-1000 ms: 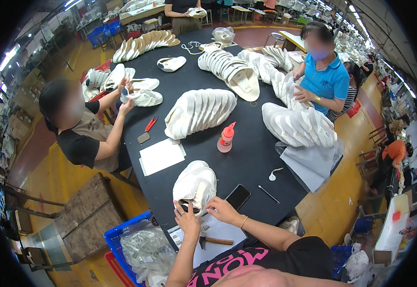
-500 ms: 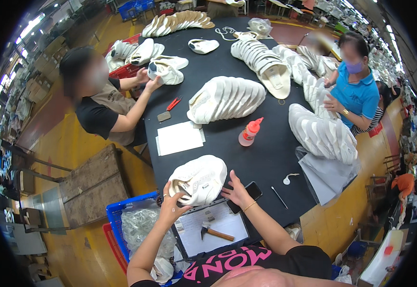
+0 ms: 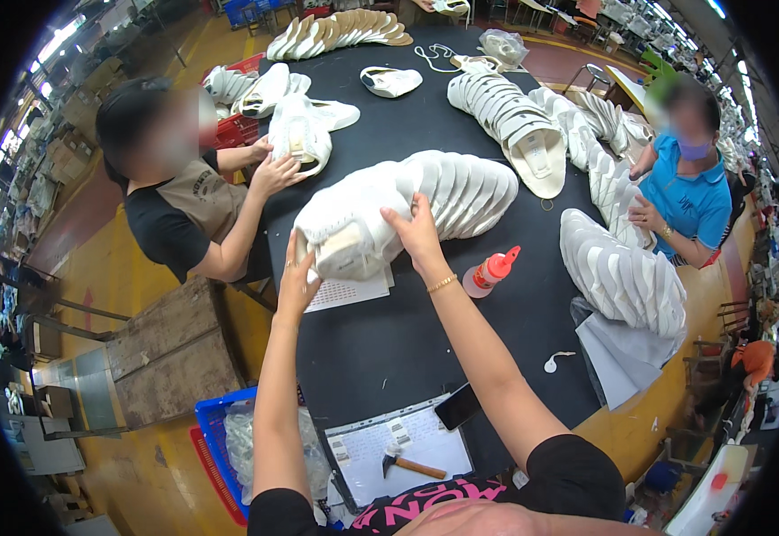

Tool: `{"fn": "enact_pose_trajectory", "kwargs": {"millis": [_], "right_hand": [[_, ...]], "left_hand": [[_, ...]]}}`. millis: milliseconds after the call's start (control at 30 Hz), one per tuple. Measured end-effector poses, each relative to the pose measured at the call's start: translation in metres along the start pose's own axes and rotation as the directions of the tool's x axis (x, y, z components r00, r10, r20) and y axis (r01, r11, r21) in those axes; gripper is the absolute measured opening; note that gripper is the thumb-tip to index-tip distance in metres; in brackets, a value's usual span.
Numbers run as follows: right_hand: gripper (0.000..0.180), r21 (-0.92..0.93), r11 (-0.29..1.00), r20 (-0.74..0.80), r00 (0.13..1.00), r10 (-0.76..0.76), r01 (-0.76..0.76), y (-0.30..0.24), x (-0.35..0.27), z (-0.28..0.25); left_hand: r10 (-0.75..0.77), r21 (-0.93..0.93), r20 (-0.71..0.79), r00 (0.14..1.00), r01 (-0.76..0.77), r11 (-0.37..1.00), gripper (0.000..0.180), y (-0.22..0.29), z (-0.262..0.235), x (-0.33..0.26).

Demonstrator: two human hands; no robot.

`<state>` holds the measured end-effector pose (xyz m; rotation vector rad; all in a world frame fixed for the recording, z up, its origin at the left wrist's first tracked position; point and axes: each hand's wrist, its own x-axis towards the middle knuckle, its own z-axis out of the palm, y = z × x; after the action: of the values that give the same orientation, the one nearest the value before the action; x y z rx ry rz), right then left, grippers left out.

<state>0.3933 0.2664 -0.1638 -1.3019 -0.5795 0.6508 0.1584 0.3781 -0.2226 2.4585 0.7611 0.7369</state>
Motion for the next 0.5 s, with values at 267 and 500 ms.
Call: {"fn": "enact_pose_trajectory", "kwargs": {"millis": [267,500], "right_hand": [[0.056,-0.421,0.902,-0.274,0.934,-0.228,0.097,0.035,0.067,-0.037],[0.042,-0.439,0.846,-0.041,0.933,-0.357,0.304,0.025,-0.062,-0.032]], "left_hand": [[-0.123,0.01,0.24,0.963,0.124,0.992,0.072,-0.024,0.122,0.068],[-0.079,-0.18,0.022,0.997,0.082,0.98,0.094,-0.03,0.133,0.043]]}}
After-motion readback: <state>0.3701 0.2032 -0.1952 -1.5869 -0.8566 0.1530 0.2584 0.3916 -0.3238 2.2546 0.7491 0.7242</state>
